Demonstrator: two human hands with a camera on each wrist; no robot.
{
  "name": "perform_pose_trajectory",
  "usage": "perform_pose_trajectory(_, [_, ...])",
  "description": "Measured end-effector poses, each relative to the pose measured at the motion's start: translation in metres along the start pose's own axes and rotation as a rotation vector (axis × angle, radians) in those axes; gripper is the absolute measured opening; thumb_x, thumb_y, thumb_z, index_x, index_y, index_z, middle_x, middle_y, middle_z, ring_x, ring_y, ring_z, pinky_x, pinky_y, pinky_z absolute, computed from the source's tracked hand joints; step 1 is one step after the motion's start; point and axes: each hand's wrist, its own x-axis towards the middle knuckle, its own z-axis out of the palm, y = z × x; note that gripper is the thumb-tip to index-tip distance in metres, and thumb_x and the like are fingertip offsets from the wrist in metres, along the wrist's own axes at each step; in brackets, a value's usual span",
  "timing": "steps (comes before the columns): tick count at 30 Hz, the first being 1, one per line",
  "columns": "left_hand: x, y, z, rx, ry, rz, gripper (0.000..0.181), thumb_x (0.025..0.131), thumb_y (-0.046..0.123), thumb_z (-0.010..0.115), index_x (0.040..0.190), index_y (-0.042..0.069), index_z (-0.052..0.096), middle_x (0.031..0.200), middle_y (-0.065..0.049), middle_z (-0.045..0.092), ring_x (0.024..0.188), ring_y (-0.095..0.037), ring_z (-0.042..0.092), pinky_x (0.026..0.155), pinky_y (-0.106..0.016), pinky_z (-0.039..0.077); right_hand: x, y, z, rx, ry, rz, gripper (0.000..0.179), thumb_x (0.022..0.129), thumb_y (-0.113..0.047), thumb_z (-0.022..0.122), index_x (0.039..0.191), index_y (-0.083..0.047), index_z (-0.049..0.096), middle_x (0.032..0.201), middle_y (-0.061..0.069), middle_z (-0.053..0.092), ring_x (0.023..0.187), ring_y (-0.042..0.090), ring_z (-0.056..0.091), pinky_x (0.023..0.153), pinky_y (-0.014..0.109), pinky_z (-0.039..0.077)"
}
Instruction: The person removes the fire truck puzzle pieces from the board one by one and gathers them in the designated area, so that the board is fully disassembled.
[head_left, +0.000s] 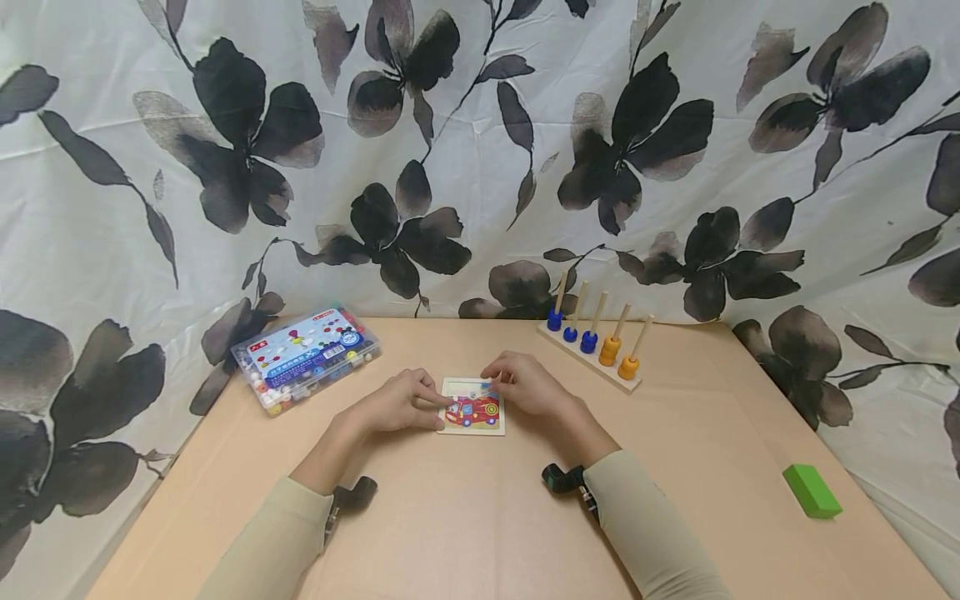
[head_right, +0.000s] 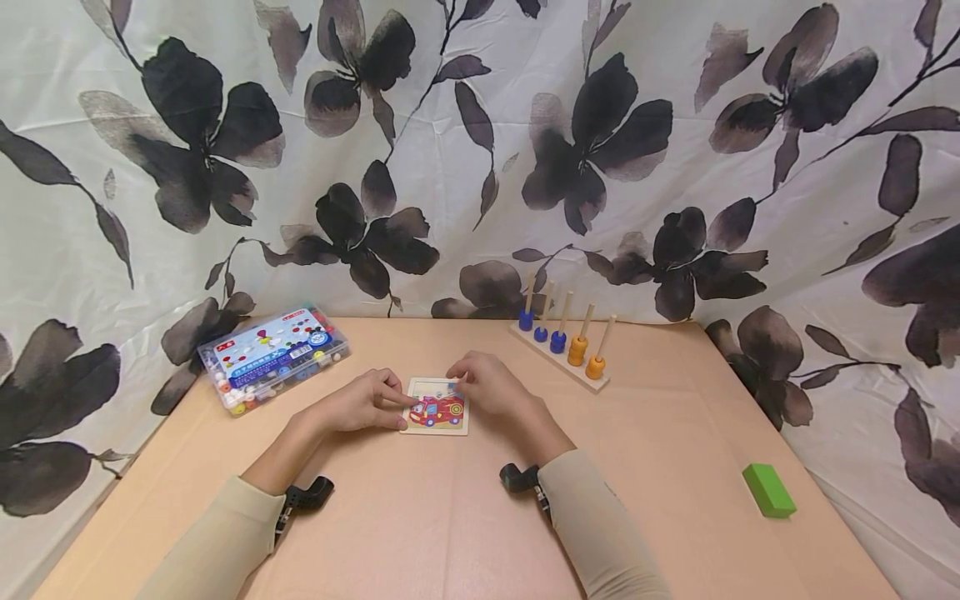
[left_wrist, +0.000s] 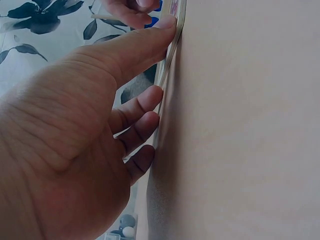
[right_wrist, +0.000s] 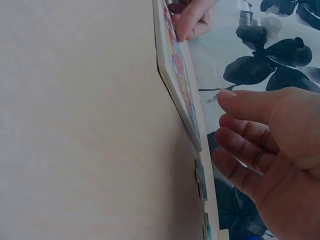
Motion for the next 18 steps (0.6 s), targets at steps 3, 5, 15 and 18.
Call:
perform_pose_trajectory(3, [0.0,-0.0007,0.0003,0.008,0.002,0.003,0.04,0.086,0.034,0.086,0.123,0.023,0.079,0.107,-0.001,0.057,0.101,-0.02,0.045,0.084,-0.035,0.037,0.0007,0.0006,0.0017,-0.005,-0.016,0.003,0.022,0.097,-0.006,0.071,0.119,-0.006,0.077,0.107,0.006,0.07,0.09,0.015,0.059,0.079,0.029,0.05])
perform_pose_trajectory(5, [0.0,-0.0012,0.0005,0.014,0.003,0.005,0.04,0.086,0.035,0.086,0.123,0.024,0.079,0.108,0.0,0.058,0.101,-0.02,0.045,0.085,-0.035,0.037,0.0011,0.0012,0.0027,-0.002,-0.026,0.014,0.022,0.097,-0.007,0.072,0.119,-0.007,0.077,0.106,0.005,0.07,0.089,0.015,0.058,0.079,0.028,0.049])
perform_pose_trajectory(15, [0.0004,-0.0024,0.0008,0.015,0.003,0.006,0.04,0.085,0.036,0.086,0.123,0.024,0.079,0.108,0.0,0.058,0.101,-0.019,0.045,0.084,-0.035,0.037,0.0019,0.0007,0.0073,0.011,-0.06,0.077,0.023,0.097,-0.009,0.073,0.12,-0.009,0.078,0.108,0.001,0.07,0.091,0.016,0.057,0.083,0.027,0.05])
perform_pose_trajectory(18, [0.0003,-0.0025,0.0009,0.018,0.004,0.006,0.04,0.085,0.036,0.086,0.123,0.024,0.079,0.108,0.001,0.058,0.101,-0.019,0.045,0.084,-0.035,0.037,0.0024,0.0006,0.0083,-0.006,-0.068,0.075,0.022,0.097,-0.009,0.073,0.118,-0.009,0.078,0.108,0.001,0.07,0.09,0.014,0.057,0.083,0.027,0.05])
